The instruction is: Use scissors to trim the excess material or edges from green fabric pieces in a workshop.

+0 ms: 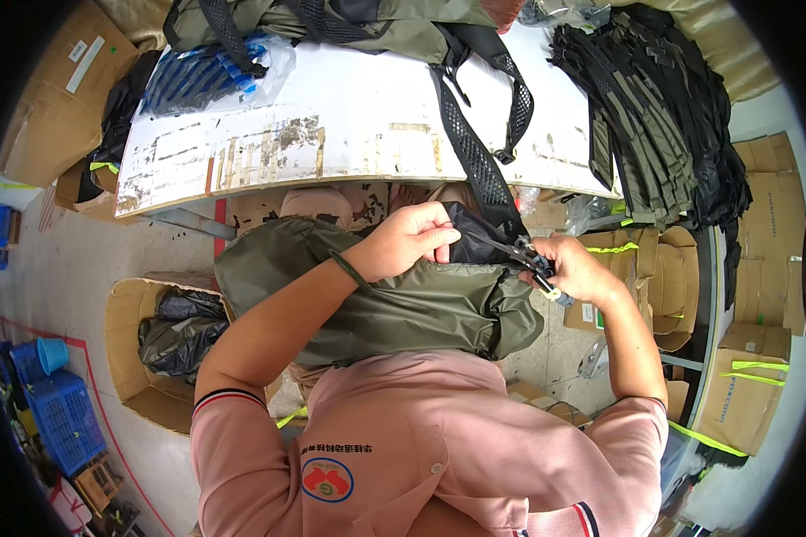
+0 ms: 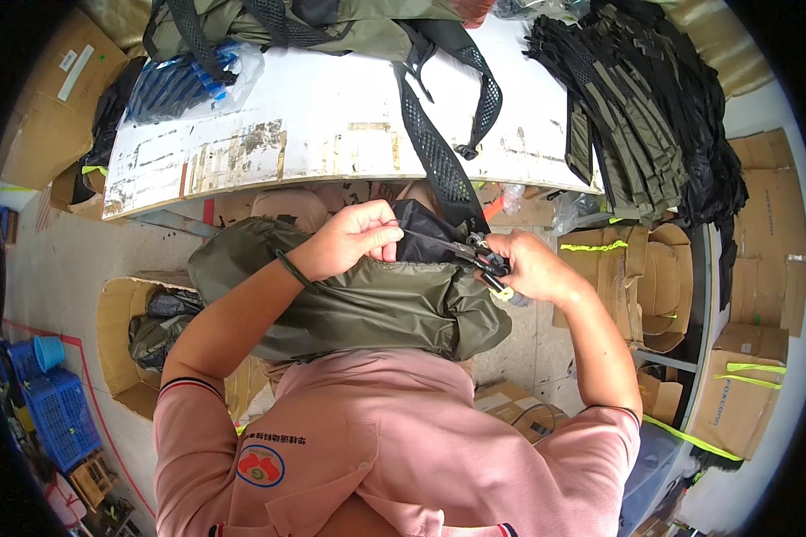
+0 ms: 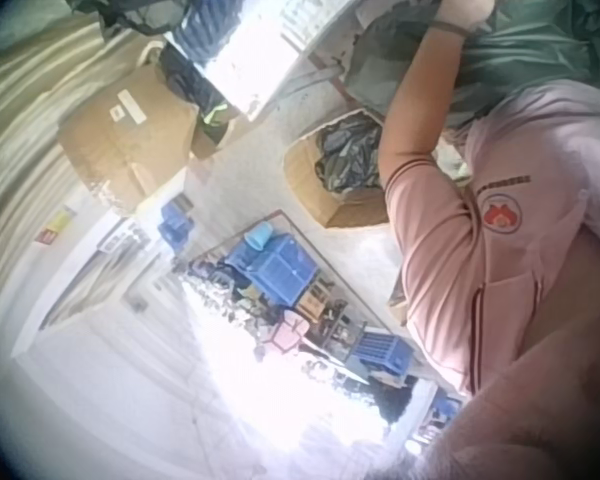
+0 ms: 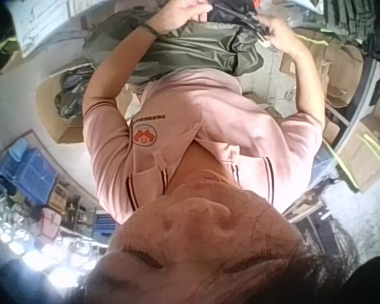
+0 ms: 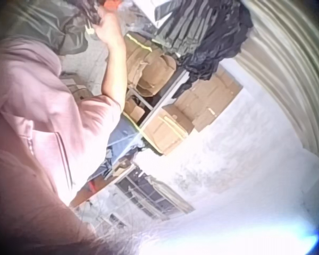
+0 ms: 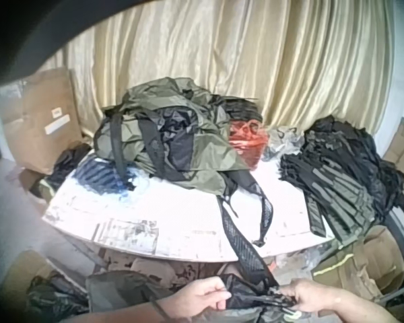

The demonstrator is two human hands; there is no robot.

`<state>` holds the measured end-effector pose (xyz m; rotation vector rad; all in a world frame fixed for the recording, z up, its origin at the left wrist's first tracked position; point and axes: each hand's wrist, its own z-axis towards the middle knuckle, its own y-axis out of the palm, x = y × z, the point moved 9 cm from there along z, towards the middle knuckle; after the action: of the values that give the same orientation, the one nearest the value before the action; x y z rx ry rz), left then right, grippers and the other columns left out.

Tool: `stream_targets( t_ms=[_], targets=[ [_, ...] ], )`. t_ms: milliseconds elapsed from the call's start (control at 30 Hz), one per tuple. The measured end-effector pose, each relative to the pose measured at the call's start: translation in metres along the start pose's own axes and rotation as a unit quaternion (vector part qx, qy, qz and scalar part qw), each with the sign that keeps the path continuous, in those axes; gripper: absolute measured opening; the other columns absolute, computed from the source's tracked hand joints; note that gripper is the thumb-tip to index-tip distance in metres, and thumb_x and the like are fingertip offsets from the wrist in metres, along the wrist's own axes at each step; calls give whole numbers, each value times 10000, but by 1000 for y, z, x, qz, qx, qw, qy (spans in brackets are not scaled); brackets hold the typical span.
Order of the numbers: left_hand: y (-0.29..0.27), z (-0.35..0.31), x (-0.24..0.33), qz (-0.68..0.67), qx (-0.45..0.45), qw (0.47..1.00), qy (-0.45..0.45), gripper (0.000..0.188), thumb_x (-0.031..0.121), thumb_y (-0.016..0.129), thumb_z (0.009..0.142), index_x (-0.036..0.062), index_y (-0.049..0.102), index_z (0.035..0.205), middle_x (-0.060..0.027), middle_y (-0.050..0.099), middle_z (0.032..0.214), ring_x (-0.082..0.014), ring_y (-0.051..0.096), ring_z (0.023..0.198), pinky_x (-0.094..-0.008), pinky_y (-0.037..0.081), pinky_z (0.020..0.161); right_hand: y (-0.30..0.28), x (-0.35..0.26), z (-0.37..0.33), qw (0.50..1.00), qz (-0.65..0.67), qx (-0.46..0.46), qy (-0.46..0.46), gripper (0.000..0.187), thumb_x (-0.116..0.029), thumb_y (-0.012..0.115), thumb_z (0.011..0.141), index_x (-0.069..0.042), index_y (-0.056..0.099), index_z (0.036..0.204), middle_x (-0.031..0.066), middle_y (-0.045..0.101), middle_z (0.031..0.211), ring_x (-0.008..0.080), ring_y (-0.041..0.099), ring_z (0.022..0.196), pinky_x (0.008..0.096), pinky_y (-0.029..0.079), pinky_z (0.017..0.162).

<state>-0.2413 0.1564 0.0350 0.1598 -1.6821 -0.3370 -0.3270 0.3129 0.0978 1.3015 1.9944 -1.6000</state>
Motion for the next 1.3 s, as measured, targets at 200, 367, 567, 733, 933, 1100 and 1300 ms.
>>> stream_targets(
  t_ms=[200,367,567,733,933,1100,1300],
  targets=[
    [28,-2,-6,71,-103,992,-36,143,122,667,896,0,618,951,-6,619,808,-56,548,730,-224,462,682,-4,-6,-1,999,-41,-6,12,158,11,696,712,-24,634,854,104,641,692,165,601,619,307,457,605],
    [29,3,-3,77,-90,993,22,112,92,665,887,1,615,927,3,613,808,-48,540,732,-213,453,686,-7,-13,-3,998,-64,-7,-5,161,3,702,705,-28,627,844,95,641,681,193,610,610,319,459,599],
    [22,2,-2,4,-60,998,9,94,85,641,900,-1,604,907,5,610,807,-46,538,742,-220,453,692,-22,-19,-12,991,-130,18,33,222,-133,774,710,-42,587,789,107,579,681,283,532,652,368,416,672],
    [21,3,-5,9,-57,998,8,98,92,627,911,0,593,902,4,608,810,-41,535,751,-221,449,689,-29,-22,-17,957,-288,-24,-6,322,-264,795,653,-82,549,755,75,574,663,299,562,691,344,360,759],
    [23,3,-4,2,-57,998,4,96,92,626,912,4,589,901,4,603,806,-42,537,746,-221,446,682,-34,-31,-13,950,-310,-45,4,289,-228,776,635,-81,544,727,76,566,633,290,566,681,348,355,773],
    [23,3,-6,-3,-57,998,5,97,93,621,917,5,585,900,4,606,808,-42,540,747,-219,447,682,-30,-38,-5,943,-320,-83,34,214,-233,740,672,-93,601,753,90,619,651,284,605,709,370,371,848],
    [24,4,-7,4,-67,998,12,94,99,618,921,15,583,896,4,603,799,-45,541,742,-221,450,682,-25,-33,-3,949,-310,-60,-19,289,-251,782,647,-75,559,700,84,557,591,302,556,644,348,365,785]
  ],
)
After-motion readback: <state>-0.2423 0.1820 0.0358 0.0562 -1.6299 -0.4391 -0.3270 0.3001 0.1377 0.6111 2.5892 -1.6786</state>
